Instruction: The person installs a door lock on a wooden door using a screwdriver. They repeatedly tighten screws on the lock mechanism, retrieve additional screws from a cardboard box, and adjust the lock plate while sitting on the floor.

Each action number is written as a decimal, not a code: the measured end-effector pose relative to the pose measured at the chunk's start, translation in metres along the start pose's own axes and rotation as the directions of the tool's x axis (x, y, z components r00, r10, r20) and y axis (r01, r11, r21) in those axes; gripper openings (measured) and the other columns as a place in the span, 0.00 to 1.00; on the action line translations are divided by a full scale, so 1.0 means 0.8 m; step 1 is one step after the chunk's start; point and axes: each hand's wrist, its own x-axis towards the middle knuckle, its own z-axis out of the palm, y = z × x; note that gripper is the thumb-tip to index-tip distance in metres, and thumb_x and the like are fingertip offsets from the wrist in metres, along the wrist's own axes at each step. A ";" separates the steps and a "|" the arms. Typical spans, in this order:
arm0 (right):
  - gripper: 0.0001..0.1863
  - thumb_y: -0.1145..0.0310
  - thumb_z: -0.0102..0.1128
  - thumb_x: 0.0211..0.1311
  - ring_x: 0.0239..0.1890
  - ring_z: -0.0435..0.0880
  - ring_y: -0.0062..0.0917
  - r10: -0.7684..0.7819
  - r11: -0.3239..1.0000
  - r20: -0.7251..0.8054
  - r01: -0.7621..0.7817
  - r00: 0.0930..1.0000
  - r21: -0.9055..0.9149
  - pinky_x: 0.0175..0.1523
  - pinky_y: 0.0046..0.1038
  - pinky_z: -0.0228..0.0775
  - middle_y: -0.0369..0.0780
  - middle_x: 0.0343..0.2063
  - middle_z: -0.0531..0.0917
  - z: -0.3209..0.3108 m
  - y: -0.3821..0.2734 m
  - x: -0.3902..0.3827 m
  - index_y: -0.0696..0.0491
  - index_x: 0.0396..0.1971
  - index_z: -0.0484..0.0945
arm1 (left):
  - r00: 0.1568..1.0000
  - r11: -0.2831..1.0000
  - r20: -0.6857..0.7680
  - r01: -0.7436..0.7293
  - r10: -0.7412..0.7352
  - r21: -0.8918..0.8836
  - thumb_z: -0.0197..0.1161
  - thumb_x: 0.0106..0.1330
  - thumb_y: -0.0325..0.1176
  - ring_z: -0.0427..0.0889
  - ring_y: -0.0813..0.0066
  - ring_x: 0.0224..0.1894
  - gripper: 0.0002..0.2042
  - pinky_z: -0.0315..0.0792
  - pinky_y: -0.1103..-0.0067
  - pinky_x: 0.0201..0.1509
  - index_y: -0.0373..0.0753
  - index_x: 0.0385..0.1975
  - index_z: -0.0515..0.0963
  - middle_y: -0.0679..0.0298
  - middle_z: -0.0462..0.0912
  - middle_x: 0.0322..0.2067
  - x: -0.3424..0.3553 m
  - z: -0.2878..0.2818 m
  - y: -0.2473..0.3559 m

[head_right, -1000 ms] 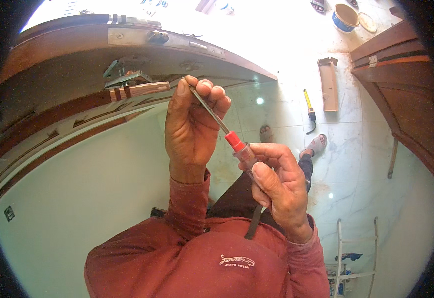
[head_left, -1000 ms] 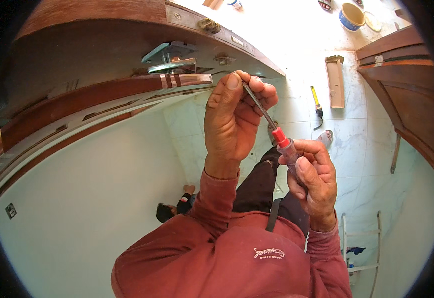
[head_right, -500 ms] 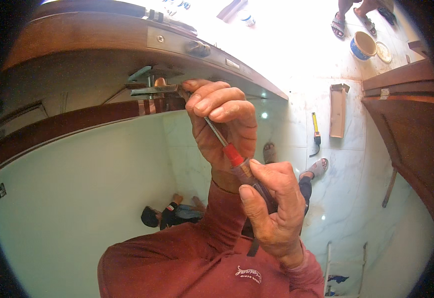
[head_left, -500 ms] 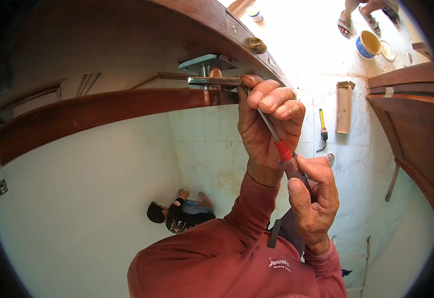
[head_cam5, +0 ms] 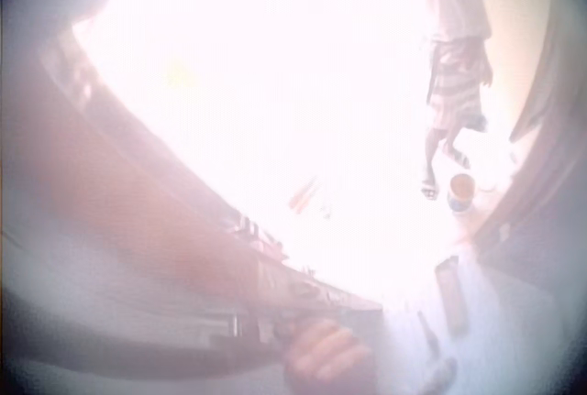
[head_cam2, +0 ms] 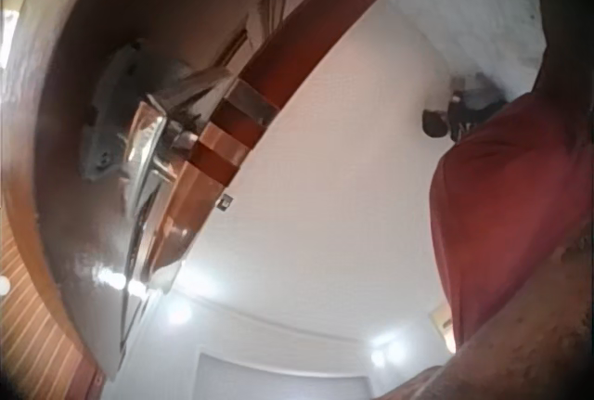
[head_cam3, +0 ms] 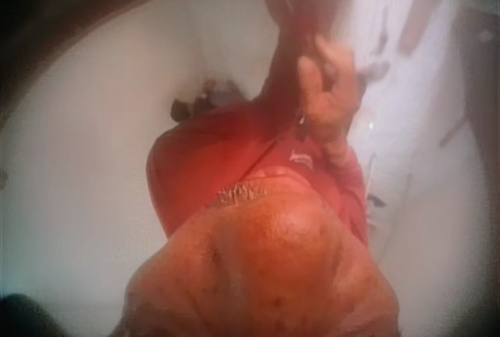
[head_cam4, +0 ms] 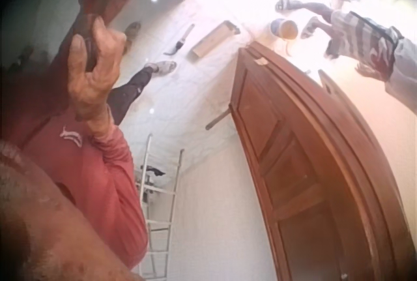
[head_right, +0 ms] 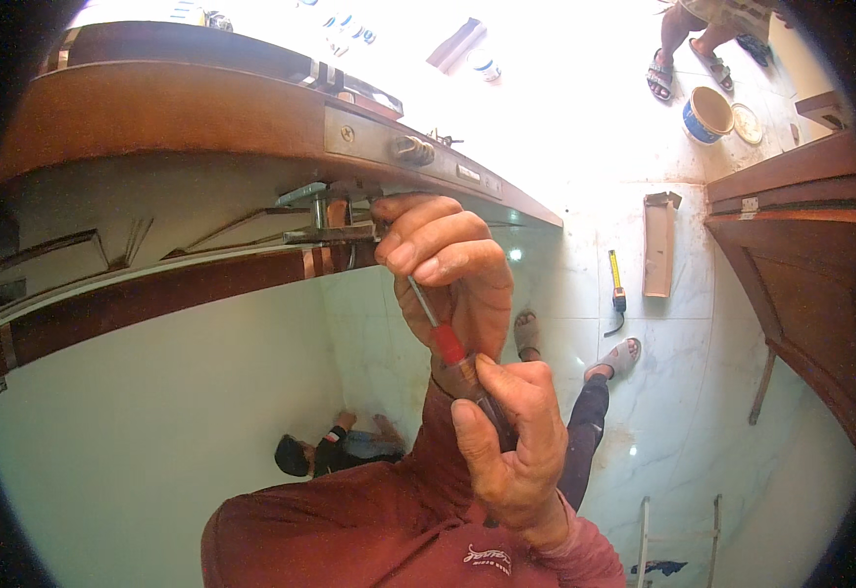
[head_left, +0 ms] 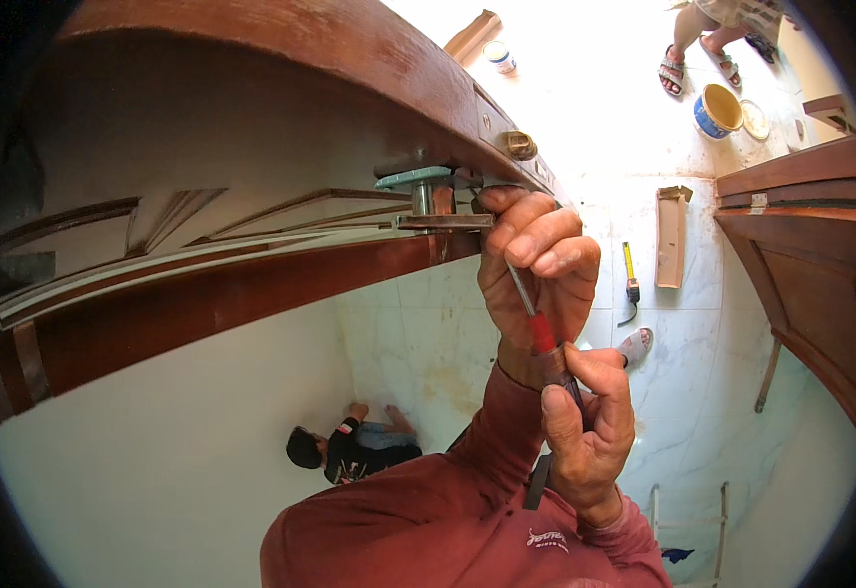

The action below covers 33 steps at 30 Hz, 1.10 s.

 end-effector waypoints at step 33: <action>0.19 0.75 0.64 0.64 0.23 0.77 0.23 -0.063 0.979 -0.010 0.063 0.998 0.192 0.27 0.21 0.70 0.45 0.39 0.79 0.028 0.008 0.054 0.60 0.53 0.71 | 0.892 -0.052 -0.402 0.420 0.208 0.906 0.43 0.81 0.43 0.83 0.57 0.54 0.22 0.77 0.68 0.57 0.32 0.61 0.69 0.48 0.85 0.45 -0.003 0.116 0.030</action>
